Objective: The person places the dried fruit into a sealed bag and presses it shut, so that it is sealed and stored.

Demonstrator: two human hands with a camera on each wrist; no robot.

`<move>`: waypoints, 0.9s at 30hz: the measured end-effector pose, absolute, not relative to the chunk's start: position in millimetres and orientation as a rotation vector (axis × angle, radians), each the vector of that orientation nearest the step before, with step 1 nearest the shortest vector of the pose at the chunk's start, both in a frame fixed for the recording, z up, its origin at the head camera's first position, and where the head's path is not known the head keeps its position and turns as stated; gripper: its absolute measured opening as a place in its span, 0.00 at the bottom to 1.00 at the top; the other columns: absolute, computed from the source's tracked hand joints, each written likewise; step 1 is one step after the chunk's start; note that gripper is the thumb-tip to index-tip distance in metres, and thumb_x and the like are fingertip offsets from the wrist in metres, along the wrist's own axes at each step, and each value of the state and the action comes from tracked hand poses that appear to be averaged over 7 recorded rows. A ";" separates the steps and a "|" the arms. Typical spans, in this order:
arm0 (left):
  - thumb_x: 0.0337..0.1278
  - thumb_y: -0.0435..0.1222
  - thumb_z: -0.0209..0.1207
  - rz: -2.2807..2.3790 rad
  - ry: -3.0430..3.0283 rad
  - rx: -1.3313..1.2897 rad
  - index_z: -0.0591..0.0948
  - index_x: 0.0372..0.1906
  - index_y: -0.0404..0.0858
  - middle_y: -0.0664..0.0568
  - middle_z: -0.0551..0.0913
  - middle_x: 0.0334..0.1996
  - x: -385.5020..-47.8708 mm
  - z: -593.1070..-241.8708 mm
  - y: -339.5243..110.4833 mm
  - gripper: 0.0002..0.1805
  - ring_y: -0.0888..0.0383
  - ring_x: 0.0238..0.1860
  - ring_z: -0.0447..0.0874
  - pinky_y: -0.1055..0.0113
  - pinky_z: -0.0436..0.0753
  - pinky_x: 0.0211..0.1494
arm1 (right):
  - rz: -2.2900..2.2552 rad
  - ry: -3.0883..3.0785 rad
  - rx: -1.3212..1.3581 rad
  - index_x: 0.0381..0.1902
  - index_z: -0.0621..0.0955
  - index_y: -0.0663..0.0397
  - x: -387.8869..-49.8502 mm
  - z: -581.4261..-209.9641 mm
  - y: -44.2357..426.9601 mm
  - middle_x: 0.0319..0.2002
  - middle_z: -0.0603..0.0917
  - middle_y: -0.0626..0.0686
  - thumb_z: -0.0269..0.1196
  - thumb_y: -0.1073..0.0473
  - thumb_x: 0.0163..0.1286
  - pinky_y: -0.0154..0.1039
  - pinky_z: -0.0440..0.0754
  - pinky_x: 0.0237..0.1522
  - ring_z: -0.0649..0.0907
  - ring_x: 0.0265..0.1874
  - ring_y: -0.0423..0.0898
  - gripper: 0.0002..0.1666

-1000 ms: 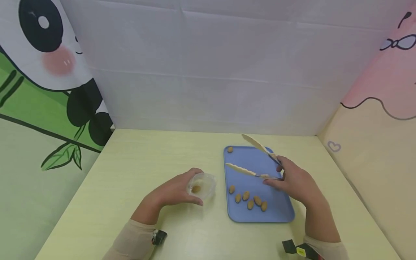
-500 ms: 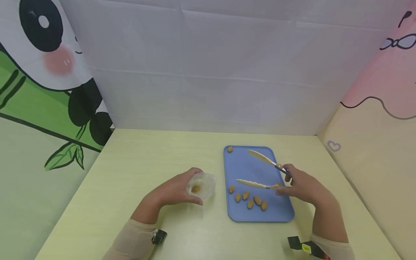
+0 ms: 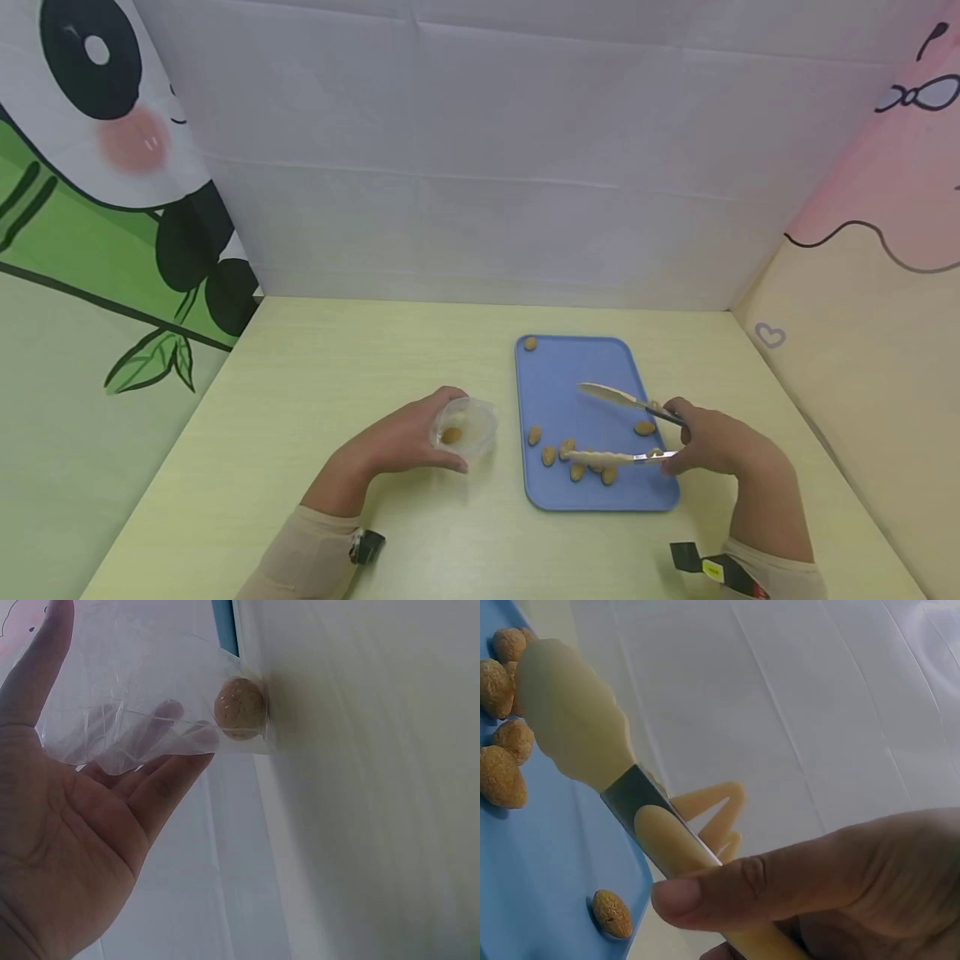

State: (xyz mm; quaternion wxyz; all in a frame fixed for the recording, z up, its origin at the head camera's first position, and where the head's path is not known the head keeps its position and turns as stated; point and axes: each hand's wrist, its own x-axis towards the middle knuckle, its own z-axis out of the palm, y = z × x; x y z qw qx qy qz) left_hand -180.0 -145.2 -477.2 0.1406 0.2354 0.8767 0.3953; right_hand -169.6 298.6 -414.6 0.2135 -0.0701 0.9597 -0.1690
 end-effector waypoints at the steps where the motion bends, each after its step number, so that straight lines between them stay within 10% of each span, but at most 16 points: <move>1: 0.34 0.57 0.77 1.141 2.533 0.680 0.64 0.67 0.56 0.52 0.78 0.55 -180.1 -477.4 -145.1 0.50 0.50 0.51 0.77 0.54 0.74 0.54 | -0.463 2.665 -0.190 0.66 0.66 0.55 -170.1 -415.1 298.6 0.39 0.79 0.53 0.77 0.44 0.47 0.45 0.75 0.34 0.78 0.35 0.48 0.53; 27: 0.35 0.58 0.76 1.105 2.555 0.678 0.63 0.67 0.57 0.53 0.78 0.54 -182.4 -480.0 -142.8 0.50 0.52 0.50 0.77 0.55 0.74 0.53 | -0.442 2.804 -0.167 0.61 0.69 0.61 -177.7 -415.6 301.1 0.47 0.80 0.62 0.72 0.35 0.53 0.51 0.77 0.35 0.81 0.40 0.55 0.48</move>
